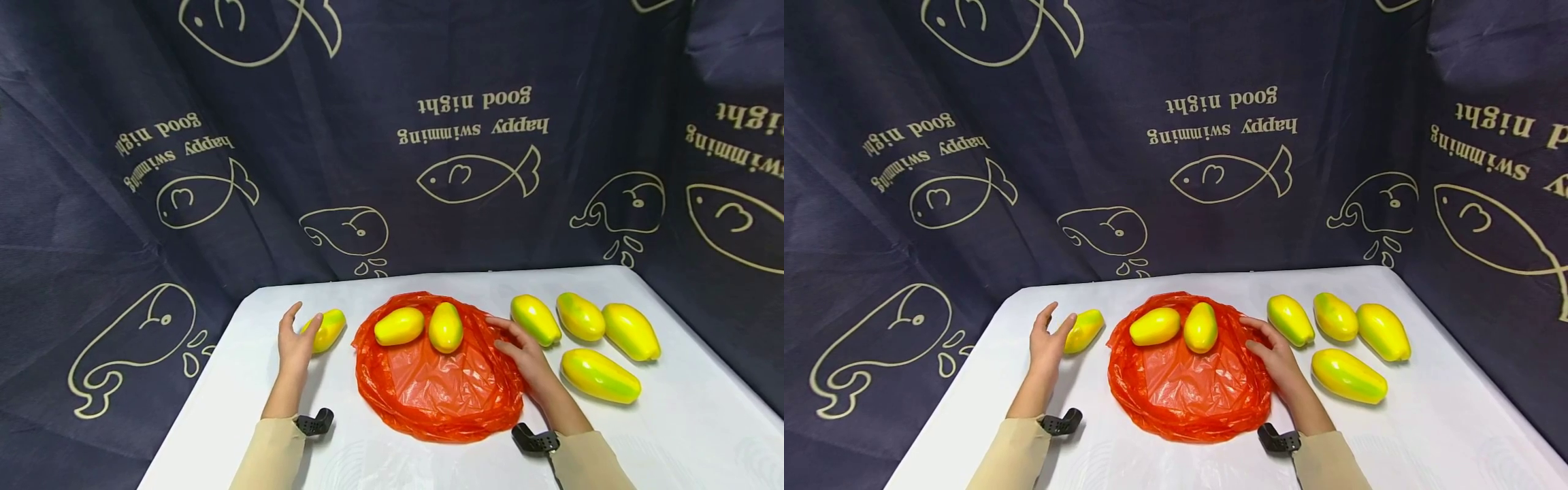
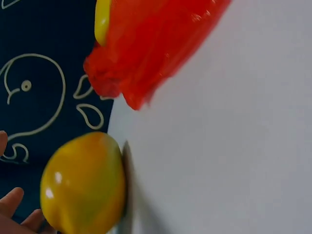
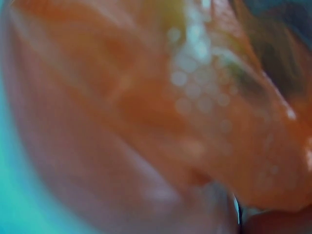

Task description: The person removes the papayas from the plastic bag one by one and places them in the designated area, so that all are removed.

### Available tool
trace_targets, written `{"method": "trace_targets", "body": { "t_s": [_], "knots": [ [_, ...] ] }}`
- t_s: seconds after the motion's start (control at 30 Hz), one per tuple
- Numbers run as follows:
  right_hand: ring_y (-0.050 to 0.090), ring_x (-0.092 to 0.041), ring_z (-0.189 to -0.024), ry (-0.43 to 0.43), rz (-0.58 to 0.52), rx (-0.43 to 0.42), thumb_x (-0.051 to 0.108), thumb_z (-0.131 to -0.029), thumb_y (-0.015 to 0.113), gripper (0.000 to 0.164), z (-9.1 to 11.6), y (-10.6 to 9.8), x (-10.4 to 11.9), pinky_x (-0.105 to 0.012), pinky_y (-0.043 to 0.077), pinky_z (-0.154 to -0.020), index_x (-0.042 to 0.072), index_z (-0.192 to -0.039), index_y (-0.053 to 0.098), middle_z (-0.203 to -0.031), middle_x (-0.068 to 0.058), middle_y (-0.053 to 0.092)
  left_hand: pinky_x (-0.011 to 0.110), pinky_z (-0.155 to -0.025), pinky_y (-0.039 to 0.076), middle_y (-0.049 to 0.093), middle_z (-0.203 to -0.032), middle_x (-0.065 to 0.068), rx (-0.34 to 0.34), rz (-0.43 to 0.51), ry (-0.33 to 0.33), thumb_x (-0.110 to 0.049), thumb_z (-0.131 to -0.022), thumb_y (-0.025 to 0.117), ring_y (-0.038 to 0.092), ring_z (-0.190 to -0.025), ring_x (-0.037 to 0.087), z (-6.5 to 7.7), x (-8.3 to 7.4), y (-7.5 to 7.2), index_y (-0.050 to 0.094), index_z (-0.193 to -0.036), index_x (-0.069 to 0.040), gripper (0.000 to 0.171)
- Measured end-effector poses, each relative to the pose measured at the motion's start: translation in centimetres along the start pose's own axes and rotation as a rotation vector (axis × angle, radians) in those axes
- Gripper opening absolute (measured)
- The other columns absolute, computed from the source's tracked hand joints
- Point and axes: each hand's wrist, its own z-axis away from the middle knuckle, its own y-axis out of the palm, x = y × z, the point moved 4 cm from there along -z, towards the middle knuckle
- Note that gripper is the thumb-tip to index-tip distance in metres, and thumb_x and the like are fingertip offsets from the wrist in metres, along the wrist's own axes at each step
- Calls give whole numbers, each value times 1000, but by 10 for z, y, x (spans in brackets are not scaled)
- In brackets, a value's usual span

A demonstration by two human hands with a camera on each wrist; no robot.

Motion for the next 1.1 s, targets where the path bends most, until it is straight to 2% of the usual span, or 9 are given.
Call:
{"method": "trace_targets", "body": {
  "t_s": [0.23,0.4,0.6,0.83,1.1],
  "knots": [
    [47,1,-121,0,-11,5,9,-99,52,48,0,1,-1,-12,48,-93,15,-146,49,-155,-9,42,50,-127,15,31,-161,8,-6,10,123,-23,-94,68,22,-153,29,4,-22,10,44,-149,-16,61],
    [47,3,-120,-7,-9,6,10,-99,52,47,1,1,-1,-12,48,-93,15,-146,49,-155,-10,42,43,-127,21,35,-159,8,31,66,200,-19,-94,69,29,-151,26,9,-37,24,44,-149,-17,60],
    [47,3,-120,-11,0,1,8,-99,51,47,0,1,-1,-11,48,-93,15,-146,50,-155,-9,43,46,-124,29,40,-157,7,171,108,225,-20,-95,68,36,-148,27,17,-46,45,42,-150,-18,61],
    [48,4,-120,-7,-18,5,9,-99,52,47,0,2,-1,-12,49,-93,14,-146,49,-155,-9,42,50,-121,32,44,-154,7,328,123,245,-14,-95,67,42,-144,31,25,-49,65,43,-148,-14,58],
    [48,2,-119,8,-11,3,9,-99,52,48,1,2,-1,-13,50,-92,15,-146,49,-155,-8,42,50,-118,37,48,-152,8,447,61,238,-15,-95,67,44,-142,32,29,-44,83,48,-146,-14,54]
  ]
}}
